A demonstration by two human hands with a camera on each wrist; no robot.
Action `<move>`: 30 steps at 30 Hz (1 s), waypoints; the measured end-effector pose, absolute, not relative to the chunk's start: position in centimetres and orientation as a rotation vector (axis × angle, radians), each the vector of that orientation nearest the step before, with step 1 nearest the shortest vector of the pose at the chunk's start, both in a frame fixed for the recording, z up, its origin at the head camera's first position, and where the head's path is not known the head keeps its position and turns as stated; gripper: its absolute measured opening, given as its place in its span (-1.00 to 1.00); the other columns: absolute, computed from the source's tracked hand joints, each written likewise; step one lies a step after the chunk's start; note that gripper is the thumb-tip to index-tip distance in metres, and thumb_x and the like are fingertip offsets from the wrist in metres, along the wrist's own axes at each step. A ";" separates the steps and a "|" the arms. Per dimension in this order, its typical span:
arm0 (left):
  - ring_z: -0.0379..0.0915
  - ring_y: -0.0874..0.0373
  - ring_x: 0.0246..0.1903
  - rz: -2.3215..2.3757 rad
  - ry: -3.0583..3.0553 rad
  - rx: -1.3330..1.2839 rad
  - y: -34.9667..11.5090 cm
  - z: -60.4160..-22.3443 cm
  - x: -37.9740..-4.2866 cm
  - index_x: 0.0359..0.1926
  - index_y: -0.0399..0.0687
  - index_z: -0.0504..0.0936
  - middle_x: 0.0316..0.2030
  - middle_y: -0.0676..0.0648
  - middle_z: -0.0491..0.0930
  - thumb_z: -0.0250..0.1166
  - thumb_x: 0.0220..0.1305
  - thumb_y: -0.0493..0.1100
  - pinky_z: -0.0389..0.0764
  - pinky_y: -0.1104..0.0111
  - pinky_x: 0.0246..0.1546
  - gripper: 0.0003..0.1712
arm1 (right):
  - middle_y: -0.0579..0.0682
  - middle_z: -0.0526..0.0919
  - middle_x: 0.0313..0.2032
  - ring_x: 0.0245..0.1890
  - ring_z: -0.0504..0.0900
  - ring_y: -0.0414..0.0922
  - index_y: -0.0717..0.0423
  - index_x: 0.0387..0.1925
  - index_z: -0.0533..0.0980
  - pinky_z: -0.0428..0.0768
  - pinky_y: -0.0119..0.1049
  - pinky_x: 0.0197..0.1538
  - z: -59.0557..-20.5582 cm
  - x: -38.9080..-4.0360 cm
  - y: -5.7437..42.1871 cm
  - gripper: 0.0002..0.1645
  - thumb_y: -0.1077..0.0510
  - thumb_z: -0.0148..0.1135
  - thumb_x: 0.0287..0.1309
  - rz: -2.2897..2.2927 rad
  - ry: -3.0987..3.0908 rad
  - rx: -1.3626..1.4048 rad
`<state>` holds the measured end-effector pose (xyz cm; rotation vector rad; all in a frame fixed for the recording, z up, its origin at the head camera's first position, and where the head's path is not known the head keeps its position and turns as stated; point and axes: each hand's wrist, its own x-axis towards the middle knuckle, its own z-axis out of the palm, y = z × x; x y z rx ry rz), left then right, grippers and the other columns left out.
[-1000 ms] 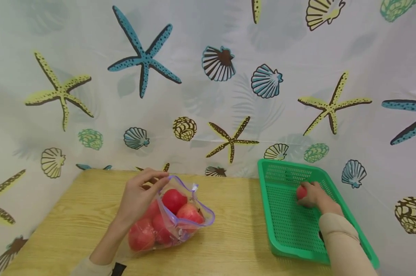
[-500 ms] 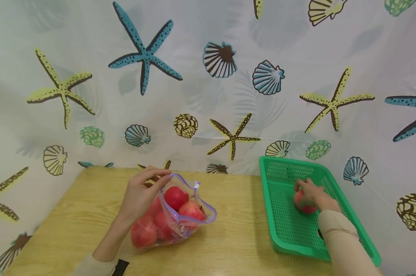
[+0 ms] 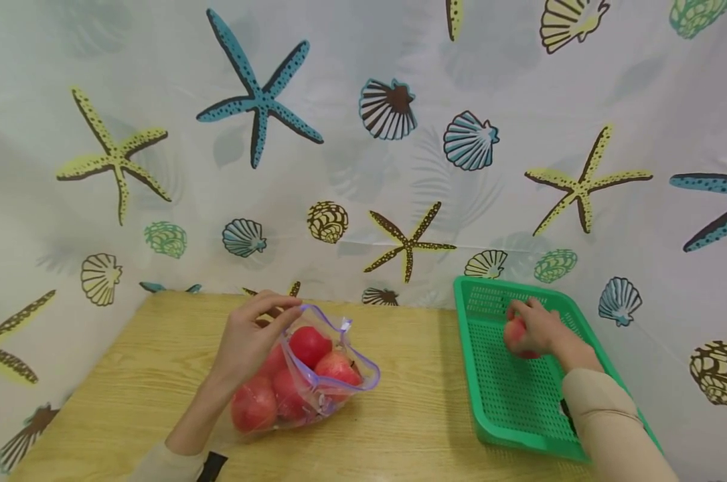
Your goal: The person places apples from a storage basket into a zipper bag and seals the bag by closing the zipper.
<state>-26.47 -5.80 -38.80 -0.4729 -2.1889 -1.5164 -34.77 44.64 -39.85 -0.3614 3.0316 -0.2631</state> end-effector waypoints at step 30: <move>0.55 0.19 -0.24 -1.531 -2.224 -0.475 -5.1 -38.9 -26.8 -0.10 0.04 0.75 -0.23 0.10 0.68 0.39 0.27 -0.09 0.63 0.42 -0.23 -0.80 | -0.02 0.34 0.16 0.12 0.39 0.03 -0.10 -0.05 0.44 0.67 -0.28 -0.15 -33.0 -29.5 26.1 -0.38 0.23 0.51 -0.21 -0.821 2.911 -1.247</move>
